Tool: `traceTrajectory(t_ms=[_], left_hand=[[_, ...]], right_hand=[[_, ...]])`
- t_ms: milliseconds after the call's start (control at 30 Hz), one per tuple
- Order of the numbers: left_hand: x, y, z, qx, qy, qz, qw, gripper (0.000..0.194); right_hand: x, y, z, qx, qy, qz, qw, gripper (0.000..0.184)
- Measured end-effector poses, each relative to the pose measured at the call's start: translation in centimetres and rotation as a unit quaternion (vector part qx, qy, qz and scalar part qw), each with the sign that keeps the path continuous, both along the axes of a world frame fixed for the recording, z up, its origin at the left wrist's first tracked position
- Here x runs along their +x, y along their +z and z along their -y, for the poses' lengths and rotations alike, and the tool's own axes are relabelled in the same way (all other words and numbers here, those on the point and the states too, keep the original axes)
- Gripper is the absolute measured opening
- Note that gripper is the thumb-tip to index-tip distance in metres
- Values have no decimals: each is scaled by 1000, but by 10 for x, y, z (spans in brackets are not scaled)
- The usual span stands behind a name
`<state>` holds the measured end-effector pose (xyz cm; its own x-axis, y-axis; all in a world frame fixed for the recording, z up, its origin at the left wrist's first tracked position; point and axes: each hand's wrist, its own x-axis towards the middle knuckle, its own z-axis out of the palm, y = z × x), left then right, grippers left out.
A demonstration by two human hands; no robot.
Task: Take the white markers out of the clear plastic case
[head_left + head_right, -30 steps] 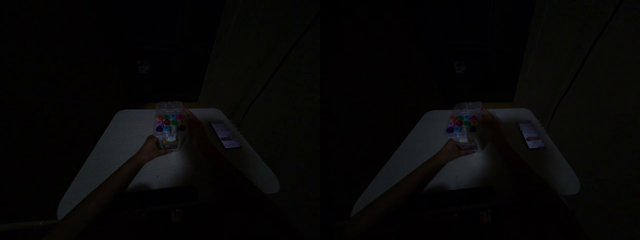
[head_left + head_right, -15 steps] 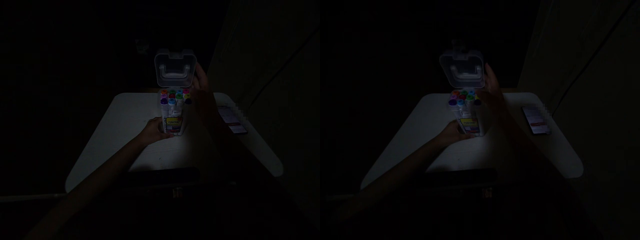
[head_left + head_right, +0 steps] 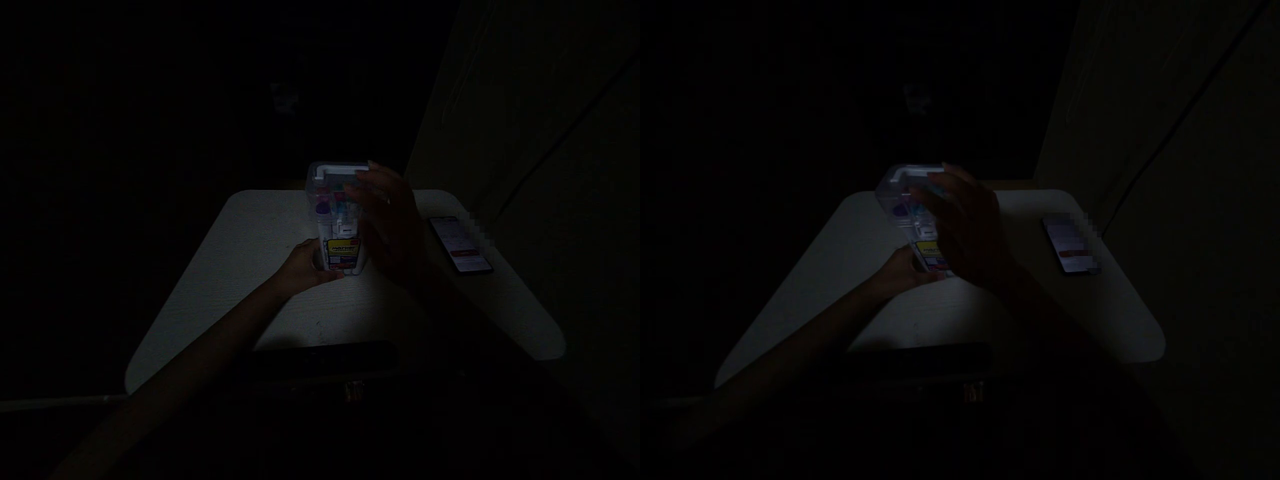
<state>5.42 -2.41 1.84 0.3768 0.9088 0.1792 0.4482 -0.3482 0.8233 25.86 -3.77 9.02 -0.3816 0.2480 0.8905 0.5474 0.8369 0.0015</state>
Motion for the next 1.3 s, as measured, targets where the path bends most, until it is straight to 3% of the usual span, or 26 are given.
traceTrajectory(t_ms=[233, 433, 800, 1167, 1300], left_hand=[[-3, -2, -2, 27, -24, -27, 999, 59], [-5, -12, -7, 38, -22, -5, 999, 60], [-6, -13, -6, 31, -10, 3, 999, 58], [-6, -12, -7, 47, -20, -18, 999, 56], [-7, -14, -9, 56, -19, -31, 998, 54]], right_hand=[[-11, -5, 10, -27, -92, 28, 995, 60], [-16, -3, 10, -3, -141, 41, 989, 54], [-15, 2, 12, -44, -165, 17, 985, 29], [-21, 0, 8, 24, -84, -89, 992, 27], [-21, -2, 9, -37, -130, -35, 990, 27]])
